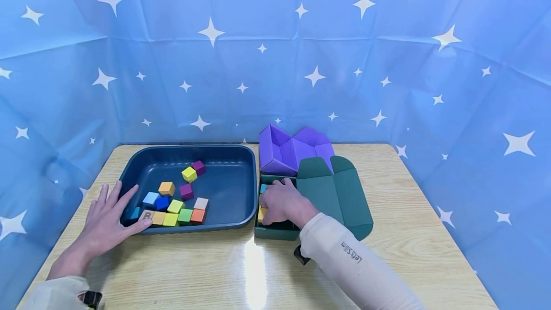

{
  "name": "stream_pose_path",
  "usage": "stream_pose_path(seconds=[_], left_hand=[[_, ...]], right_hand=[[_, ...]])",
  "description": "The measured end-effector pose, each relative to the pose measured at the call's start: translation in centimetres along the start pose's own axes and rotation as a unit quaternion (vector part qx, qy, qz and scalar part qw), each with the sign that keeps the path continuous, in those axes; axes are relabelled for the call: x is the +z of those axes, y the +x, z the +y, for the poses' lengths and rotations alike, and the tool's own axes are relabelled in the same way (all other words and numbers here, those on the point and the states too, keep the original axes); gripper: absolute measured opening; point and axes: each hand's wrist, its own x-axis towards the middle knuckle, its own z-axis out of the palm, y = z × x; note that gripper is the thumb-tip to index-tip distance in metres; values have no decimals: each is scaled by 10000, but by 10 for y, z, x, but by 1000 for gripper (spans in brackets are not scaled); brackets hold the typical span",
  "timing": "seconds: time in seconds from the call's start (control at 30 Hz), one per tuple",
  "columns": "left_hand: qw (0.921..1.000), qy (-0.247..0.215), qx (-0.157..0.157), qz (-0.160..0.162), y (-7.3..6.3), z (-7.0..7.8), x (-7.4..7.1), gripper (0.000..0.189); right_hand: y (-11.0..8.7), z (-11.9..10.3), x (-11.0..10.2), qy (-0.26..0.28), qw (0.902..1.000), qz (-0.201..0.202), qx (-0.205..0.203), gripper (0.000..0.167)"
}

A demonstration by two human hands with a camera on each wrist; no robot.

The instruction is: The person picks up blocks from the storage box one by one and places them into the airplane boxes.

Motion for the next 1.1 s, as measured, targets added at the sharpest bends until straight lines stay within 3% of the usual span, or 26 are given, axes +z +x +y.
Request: stream_pose_path(seconds=[0.33,0.63,0.93,1.1], left_hand=[[10000,-18,-21,-9,0,2,-1,99],[10000,26,-44,-23,0,1,0,99],[10000,37,-43,-22,0,2,0,99],[10000,38,-36,-3,0,2,0,99]], right_hand=[[1,0,3,22,10000,-36,-21,49],[7,-1,15,-177,9998,116,47,24],[10,-6,28,-775,9956,516,76,21],[10,-7,29,-888,9947,515,77,24]])
